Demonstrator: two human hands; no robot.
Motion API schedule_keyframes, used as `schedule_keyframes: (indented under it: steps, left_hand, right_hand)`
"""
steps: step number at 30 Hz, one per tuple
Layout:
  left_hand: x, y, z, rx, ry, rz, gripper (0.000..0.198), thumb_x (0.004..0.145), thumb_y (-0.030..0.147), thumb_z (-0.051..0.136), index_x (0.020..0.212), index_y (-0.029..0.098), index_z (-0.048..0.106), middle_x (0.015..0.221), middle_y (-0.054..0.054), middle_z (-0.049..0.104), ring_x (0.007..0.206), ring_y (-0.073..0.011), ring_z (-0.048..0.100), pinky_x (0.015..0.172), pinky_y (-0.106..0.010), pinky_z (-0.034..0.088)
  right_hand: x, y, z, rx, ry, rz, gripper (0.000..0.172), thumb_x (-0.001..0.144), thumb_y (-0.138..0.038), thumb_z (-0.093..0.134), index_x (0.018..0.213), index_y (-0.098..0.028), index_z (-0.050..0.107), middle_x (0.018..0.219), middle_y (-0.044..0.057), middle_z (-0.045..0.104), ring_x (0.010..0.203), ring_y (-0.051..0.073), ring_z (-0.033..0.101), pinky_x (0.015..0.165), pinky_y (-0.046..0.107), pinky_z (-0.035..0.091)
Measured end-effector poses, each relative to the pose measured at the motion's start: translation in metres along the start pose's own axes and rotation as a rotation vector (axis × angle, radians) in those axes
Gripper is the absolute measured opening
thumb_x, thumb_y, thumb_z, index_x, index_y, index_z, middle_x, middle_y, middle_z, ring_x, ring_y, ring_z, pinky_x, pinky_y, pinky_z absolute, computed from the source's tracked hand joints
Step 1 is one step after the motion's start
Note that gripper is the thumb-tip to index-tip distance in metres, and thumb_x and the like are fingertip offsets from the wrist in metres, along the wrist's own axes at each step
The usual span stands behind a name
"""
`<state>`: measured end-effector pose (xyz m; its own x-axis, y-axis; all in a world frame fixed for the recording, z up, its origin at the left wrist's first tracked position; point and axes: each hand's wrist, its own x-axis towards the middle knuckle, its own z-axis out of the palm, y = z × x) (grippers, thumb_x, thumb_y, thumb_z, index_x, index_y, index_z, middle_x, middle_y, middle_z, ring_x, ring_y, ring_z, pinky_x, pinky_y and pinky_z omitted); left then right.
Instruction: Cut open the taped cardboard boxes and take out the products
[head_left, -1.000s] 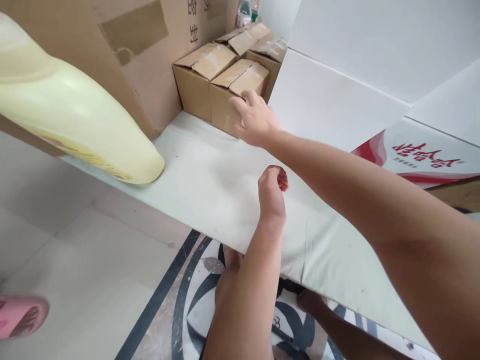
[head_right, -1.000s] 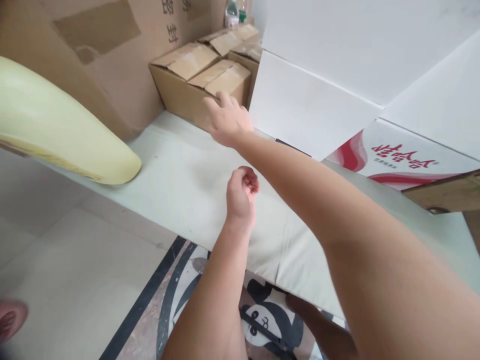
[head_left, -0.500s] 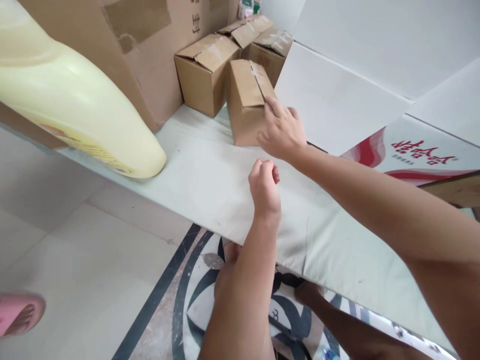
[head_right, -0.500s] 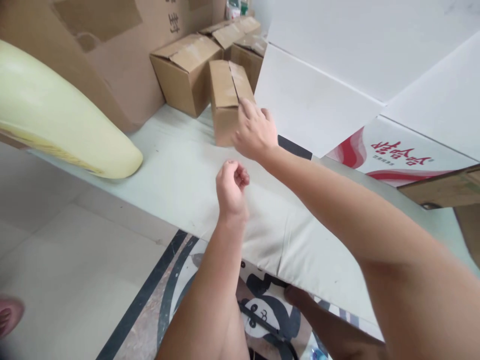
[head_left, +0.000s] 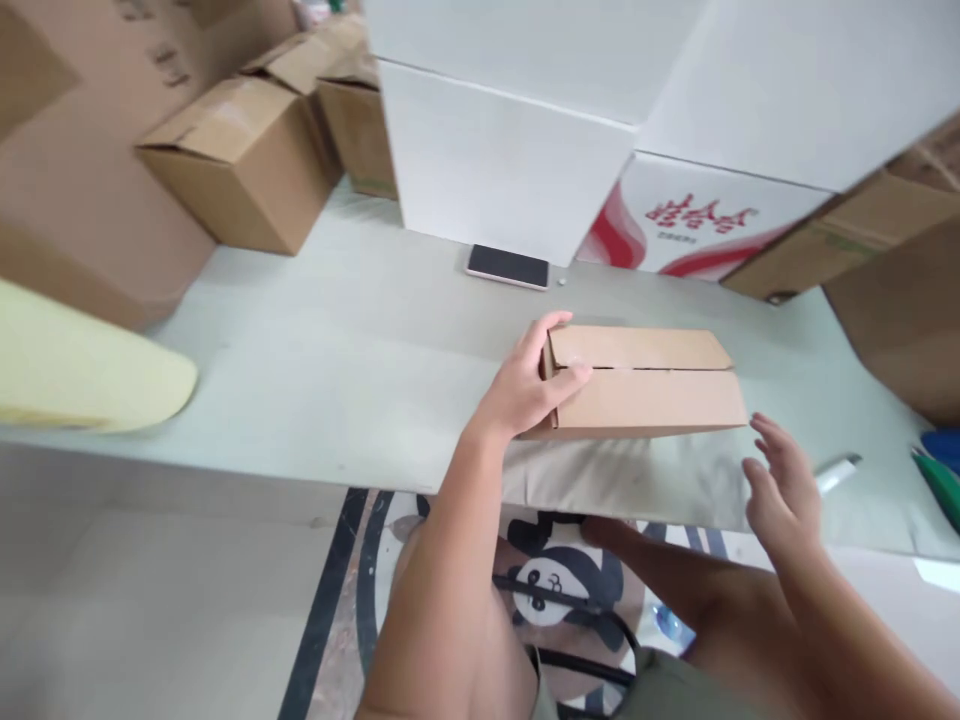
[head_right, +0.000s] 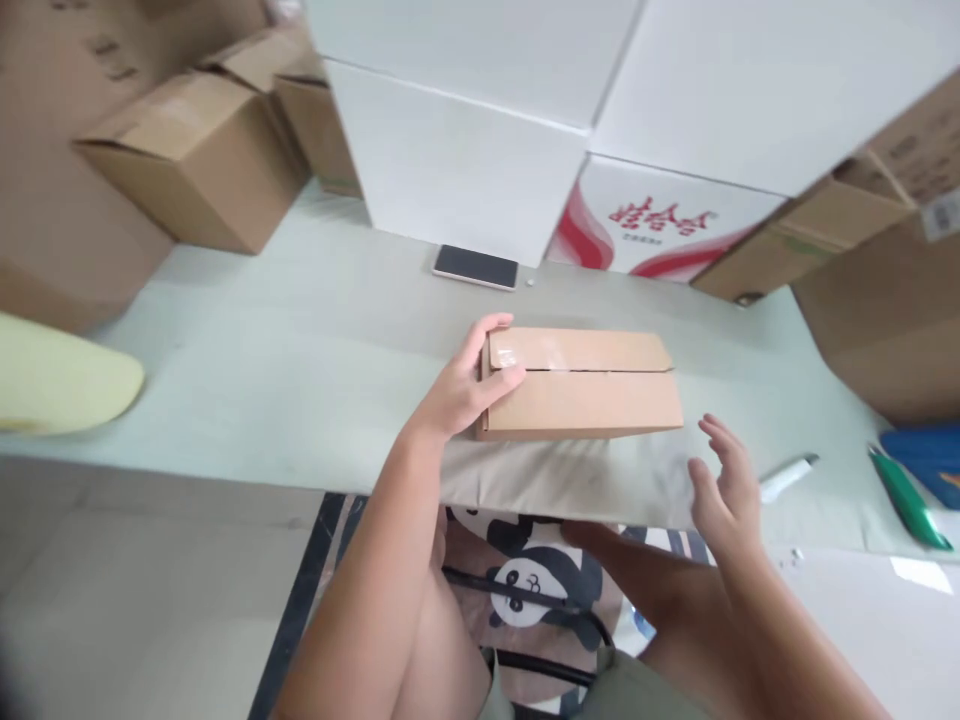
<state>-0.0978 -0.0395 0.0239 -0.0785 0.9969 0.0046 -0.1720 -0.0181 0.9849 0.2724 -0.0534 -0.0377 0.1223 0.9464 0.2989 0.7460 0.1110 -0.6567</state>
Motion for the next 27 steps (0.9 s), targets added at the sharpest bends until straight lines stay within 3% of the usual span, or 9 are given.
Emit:
schedule_keyframes:
  steps: [3,7,12,16,18,22,24,27]
  left_hand:
    - [0.011,-0.012,0.036,-0.036,-0.08,-0.037,0.048,0.072,0.029,0.082,0.118,0.028,0.066,0.112,-0.005,0.067,0.094,-0.0212,0.065,0.082,-0.028,0.052]
    - [0.026,-0.028,0.061,-0.043,-0.123,-0.045,0.056,0.066,0.032,0.081,0.119,0.03,0.063,0.115,-0.005,0.064,0.092,-0.0209,0.062,0.078,-0.029,0.052]
    - [0.039,-0.039,0.076,0.003,-0.063,0.02,0.058,0.059,0.035,0.079,0.114,0.029,0.063,0.115,-0.005,0.061,0.094,-0.0246,0.061,0.079,-0.035,0.052]
    - [0.042,-0.042,0.087,-0.002,0.01,0.08,0.049,0.061,0.037,0.073,0.108,0.028,0.063,0.105,-0.005,0.06,0.09,-0.0252,0.061,0.08,-0.04,0.055]
    - [0.042,-0.042,0.091,-0.014,0.024,0.091,0.047,0.06,0.036,0.073,0.105,0.029,0.064,0.104,-0.005,0.061,0.089,-0.0247,0.06,0.082,-0.042,0.056]
    - [0.039,-0.04,0.096,-0.039,0.023,0.097,0.045,0.06,0.034,0.073,0.104,0.029,0.064,0.103,-0.005,0.061,0.088,-0.024,0.061,0.086,-0.043,0.058]
    - [0.036,-0.038,0.097,-0.046,0.025,0.088,0.047,0.059,0.034,0.073,0.104,0.028,0.064,0.103,-0.005,0.061,0.089,-0.0238,0.061,0.085,-0.041,0.058]
    - [0.031,-0.035,0.096,-0.07,0.019,0.074,0.043,0.059,0.039,0.069,0.101,0.026,0.065,0.107,-0.006,0.063,0.094,-0.0252,0.062,0.083,-0.038,0.057]
  right_hand:
    - [0.005,0.013,-0.002,-0.118,0.147,0.023,0.034,0.085,-0.037,0.053,0.117,-0.029,0.064,0.135,0.017,0.063,0.138,0.04,0.057,0.121,0.065,0.039]
    - [0.023,0.029,-0.01,-0.286,0.228,0.121,0.038,0.084,-0.039,0.053,0.114,-0.021,0.065,0.119,0.018,0.061,0.129,0.039,0.057,0.118,0.063,0.04]
    - [0.025,0.052,-0.023,-0.324,0.088,0.391,0.046,0.086,-0.042,0.056,0.125,-0.02,0.064,0.122,0.018,0.054,0.108,0.035,0.061,0.101,0.056,0.05]
    - [0.021,0.062,-0.026,-0.311,-0.074,0.231,0.036,0.089,-0.034,0.048,0.114,-0.02,0.07,0.11,0.016,0.059,0.102,0.033,0.062,0.098,0.051,0.051]
    - [0.022,0.066,-0.028,-0.294,-0.055,0.19,0.036,0.091,-0.032,0.046,0.112,-0.02,0.072,0.106,0.015,0.06,0.099,0.031,0.062,0.096,0.047,0.052]
    - [0.029,0.076,-0.033,-0.393,0.098,0.289,0.04,0.091,-0.037,0.048,0.118,-0.019,0.072,0.108,0.016,0.059,0.105,0.034,0.06,0.1,0.05,0.048]
    - [0.033,0.08,-0.034,-0.452,0.076,0.333,0.041,0.09,-0.038,0.05,0.119,-0.019,0.071,0.109,0.018,0.06,0.105,0.036,0.058,0.1,0.053,0.046]
    - [0.036,0.081,-0.031,-0.455,0.0,0.347,0.029,0.087,-0.034,0.051,0.105,-0.02,0.069,0.099,0.016,0.06,0.097,0.034,0.056,0.098,0.053,0.045]
